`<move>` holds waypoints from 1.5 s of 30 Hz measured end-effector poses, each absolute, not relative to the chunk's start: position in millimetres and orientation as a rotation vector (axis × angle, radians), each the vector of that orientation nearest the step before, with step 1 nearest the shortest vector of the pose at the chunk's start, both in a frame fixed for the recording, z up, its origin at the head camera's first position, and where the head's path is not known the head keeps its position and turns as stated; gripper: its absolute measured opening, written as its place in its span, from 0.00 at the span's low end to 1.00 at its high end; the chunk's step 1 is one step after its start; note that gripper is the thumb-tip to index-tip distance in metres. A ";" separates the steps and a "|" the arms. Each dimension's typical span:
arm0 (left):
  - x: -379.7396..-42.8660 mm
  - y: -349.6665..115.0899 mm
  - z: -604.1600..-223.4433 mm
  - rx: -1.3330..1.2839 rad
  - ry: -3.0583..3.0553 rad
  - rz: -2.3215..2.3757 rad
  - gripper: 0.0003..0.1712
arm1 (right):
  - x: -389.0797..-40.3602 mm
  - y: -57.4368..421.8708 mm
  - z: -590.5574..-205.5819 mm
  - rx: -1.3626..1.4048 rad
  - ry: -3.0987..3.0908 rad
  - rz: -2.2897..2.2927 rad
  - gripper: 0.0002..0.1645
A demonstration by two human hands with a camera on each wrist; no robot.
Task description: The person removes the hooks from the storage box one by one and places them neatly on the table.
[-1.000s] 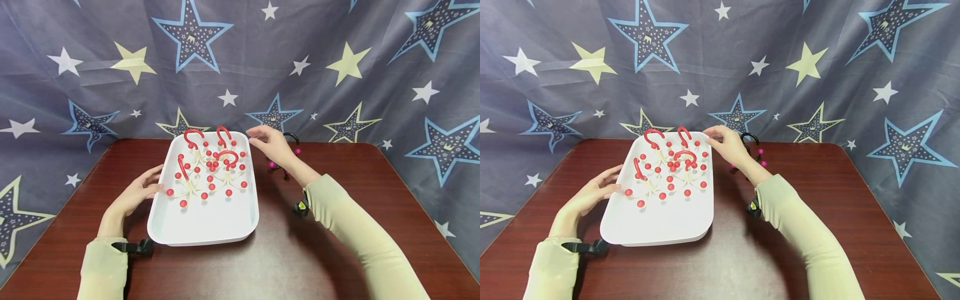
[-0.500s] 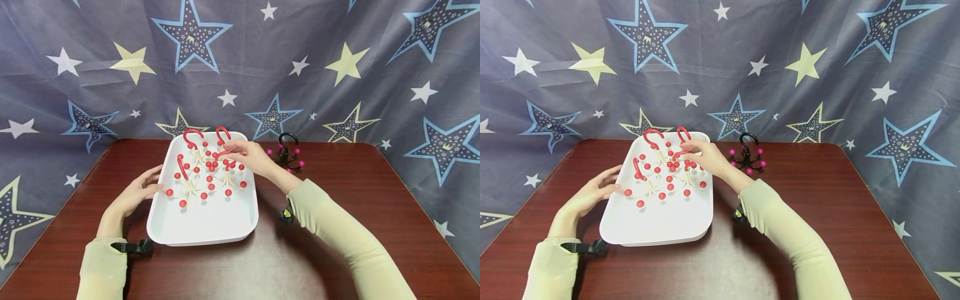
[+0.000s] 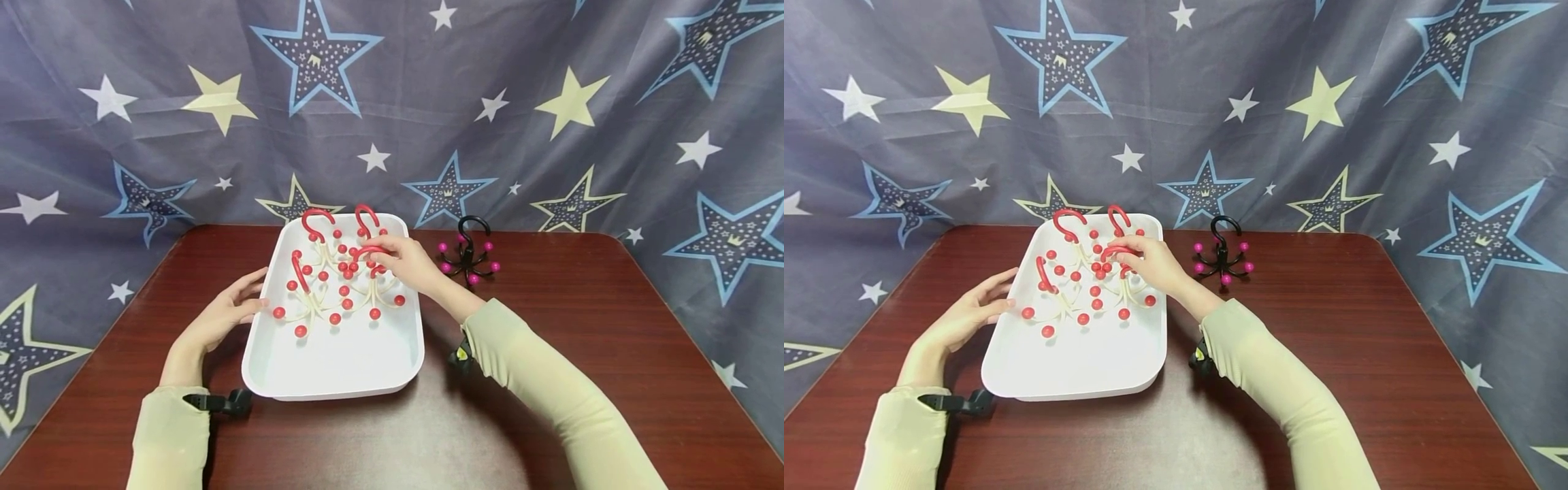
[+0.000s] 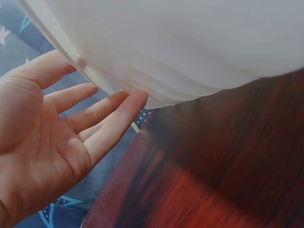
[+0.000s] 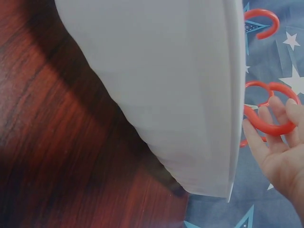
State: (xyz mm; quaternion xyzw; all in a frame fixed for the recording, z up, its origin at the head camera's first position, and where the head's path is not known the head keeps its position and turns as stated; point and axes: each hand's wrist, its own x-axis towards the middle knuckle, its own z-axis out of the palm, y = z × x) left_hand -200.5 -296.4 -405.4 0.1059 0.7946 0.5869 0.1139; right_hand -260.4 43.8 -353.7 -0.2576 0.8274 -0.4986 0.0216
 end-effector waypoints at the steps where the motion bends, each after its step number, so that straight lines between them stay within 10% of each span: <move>1: -200.5 -296.3 -405.0 0.312 2.328 1.722 0.40 | -260.6 44.1 -353.2 -0.801 2.562 -1.549 0.17; 45: -200.9 -297.5 -406.8 0.310 2.340 1.718 0.40 | -263.1 148.2 -256.3 -0.921 2.598 -1.899 0.16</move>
